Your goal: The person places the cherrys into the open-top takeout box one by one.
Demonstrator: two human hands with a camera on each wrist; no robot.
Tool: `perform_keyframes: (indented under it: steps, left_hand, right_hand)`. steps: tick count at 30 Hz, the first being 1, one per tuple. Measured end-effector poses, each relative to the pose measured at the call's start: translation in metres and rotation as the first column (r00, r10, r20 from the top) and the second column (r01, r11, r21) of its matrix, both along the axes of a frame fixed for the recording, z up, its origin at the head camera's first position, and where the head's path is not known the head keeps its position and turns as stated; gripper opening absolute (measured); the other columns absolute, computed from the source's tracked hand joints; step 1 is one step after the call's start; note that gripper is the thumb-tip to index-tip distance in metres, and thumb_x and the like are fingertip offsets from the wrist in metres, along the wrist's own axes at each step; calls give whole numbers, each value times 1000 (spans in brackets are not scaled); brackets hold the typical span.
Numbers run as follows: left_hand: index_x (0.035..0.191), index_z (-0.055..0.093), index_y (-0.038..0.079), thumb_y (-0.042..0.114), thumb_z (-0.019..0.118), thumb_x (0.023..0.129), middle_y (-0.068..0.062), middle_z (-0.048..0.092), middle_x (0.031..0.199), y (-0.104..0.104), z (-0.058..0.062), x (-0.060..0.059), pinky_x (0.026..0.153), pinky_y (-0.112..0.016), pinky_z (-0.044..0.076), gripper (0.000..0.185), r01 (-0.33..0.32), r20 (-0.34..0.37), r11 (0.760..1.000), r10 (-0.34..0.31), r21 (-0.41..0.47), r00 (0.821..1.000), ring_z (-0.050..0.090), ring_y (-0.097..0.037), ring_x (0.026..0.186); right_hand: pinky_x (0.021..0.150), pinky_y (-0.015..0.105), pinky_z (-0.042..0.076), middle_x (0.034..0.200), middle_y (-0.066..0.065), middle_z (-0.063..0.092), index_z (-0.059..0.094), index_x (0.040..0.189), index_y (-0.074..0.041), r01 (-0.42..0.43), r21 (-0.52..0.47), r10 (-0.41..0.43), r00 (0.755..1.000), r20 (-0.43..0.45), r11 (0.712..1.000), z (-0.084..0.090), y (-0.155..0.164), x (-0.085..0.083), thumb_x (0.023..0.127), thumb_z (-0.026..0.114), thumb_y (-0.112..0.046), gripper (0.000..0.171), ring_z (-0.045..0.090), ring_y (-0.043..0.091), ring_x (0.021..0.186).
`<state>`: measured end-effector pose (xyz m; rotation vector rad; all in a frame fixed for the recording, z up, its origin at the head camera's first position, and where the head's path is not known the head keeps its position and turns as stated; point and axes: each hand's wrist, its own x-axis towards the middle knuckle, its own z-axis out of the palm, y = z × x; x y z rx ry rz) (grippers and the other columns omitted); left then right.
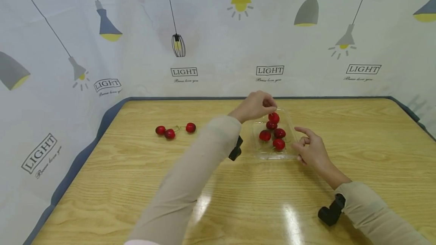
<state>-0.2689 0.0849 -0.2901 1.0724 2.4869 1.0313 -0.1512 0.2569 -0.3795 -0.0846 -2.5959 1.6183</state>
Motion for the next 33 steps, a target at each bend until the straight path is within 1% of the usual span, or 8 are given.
perform_keyframes:
  steps: [6,9,14,17,22,28,33]
  left_hand:
    - [94,64,6,16,56,88,1,62,83,3,-9,-1,67,-16,42,15,-35,-12,999,35,-10,999,55,-7,76]
    - [95,64,5,16,56,88,0,62,84,4,-13,-2,63,-17,44,15,-39,2,999,39,-6,999,56,-10,75]
    - [93,65,6,17,56,87,0,62,85,3,-19,-3,58,-17,44,15,-46,13,999,47,-26,999,55,-10,73]
    - [91,65,8,17,57,87,2,61,84,3,-21,-3,59,-17,43,12,-57,9,998,58,-39,998,54,-9,73]
    - [88,64,9,17,59,86,3,60,83,6,-27,-5,63,-17,42,10,-56,20,997,57,-53,998,53,-9,76]
    - [87,65,9,18,58,86,3,61,82,8,-34,-6,66,-17,41,11,-53,19,997,54,-56,998,53,-8,78]
    - [90,65,8,17,57,87,2,62,85,8,-36,-4,66,-18,41,12,-60,54,998,62,-38,997,54,-9,79]
  right_hand:
    - [33,27,38,59,4,41,31,133,2,0,0,0,1000,1,1000,0,0,-1,84,48,2,53,44,11,36]
    - [33,27,38,59,4,42,30,133,2,-2,0,2,1000,0,1000,0,0,-1,84,48,2,52,44,11,36]
    - [34,28,39,59,5,43,30,134,2,-10,-3,10,1000,2,1000,0,0,-1,84,49,1,53,45,13,35]
    - [34,29,39,59,5,43,30,134,1,-13,-1,13,1000,5,1000,0,0,0,85,49,0,53,45,15,36]
    - [34,29,39,59,5,44,30,134,1,-11,4,11,1000,-1,1000,1,0,0,85,49,0,53,45,15,36]
    - [34,30,39,58,5,44,30,134,1,-11,9,11,1000,-10,1000,1,1,1,85,50,-1,53,46,15,35]
    - [34,29,39,58,5,44,31,134,1,-10,11,10,1000,-14,1000,0,0,1,86,50,0,52,46,14,36]
